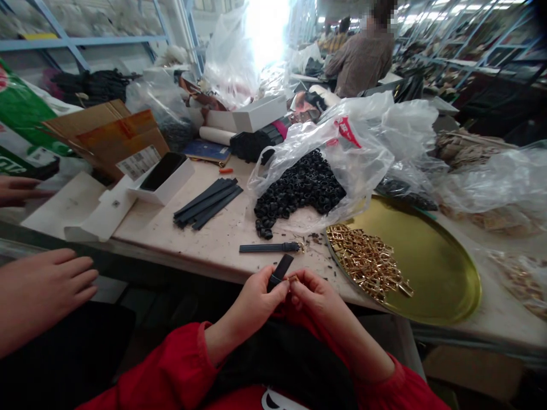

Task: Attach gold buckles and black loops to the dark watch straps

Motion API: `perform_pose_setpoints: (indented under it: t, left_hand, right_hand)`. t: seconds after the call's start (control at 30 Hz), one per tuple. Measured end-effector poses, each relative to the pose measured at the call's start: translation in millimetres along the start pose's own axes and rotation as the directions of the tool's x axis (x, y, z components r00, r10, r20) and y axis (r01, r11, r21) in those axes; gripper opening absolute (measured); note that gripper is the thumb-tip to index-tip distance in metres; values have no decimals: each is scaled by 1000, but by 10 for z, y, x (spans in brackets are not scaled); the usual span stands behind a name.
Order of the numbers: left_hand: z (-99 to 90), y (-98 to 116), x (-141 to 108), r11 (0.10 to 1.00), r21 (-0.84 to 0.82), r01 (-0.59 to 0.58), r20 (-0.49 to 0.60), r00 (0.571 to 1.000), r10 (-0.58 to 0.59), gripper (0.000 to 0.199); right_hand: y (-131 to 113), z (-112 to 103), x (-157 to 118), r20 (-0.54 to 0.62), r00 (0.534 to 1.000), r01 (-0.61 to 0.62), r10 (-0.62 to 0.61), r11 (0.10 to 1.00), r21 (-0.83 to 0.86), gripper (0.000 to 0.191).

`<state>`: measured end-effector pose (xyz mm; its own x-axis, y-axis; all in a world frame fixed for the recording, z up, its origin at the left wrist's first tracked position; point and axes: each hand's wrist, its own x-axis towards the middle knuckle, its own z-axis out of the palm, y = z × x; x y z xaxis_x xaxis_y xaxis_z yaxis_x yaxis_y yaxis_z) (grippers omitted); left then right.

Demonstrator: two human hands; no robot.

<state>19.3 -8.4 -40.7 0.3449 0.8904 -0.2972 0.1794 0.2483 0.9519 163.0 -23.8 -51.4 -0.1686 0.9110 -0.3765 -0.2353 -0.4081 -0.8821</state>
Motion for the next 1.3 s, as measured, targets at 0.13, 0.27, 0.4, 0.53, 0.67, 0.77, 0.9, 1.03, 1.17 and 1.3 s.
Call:
perform_pose_setpoints:
  t: [0.13, 0.27, 0.4, 0.53, 0.67, 0.77, 0.9, 1.03, 1.17, 1.3]
  left_hand:
    - [-45, 6, 79, 947, -283, 153, 95, 987, -131, 26]
    - [-27, 19, 157, 919, -337, 204, 145, 976, -163, 25]
    - [-26, 1, 187, 963, -188, 193, 131, 977, -170, 28]
    - [-109, 46, 141, 984, 52, 170, 199, 964, -177, 29]
    - [-194, 188, 70, 961, 241, 136, 273, 940, -202, 29]
    - [-206, 270, 29, 960, 262, 100, 302, 936, -180, 29]
    - [-167, 258, -37, 960, 279, 12, 294, 951, -97, 26]
    - [-136, 229, -146, 945, 311, 98, 249, 952, -181, 22]
    - [-118, 280, -269, 959, 224, 171, 253, 940, -227, 17]
    - [-82, 265, -330, 975, 118, 188, 252, 944, -213, 18]
  right_hand:
    - [44, 0, 46, 81, 997, -38, 15, 957, 288, 25]
    - [134, 4, 110, 136, 991, -57, -1, 905, 421, 19]
    - [168, -36, 157, 96, 995, -33, -6, 916, 399, 21]
    - [87, -102, 142, 47, 999, -30, 11, 912, 408, 22]
    - [40, -130, 110, 7, 1000, 3, -5, 926, 378, 23]
    - [71, -110, 80, 5, 1000, -22, 21, 916, 401, 25]
    - [99, -81, 11, 91, 992, -115, 86, 906, 406, 22]
    - [57, -102, -57, -71, 990, -73, 119, 880, 469, 28]
    - [59, -80, -111, -169, 970, -59, 176, 841, 538, 33]
    - [158, 41, -192, -138, 980, -61, 147, 869, 492, 32]
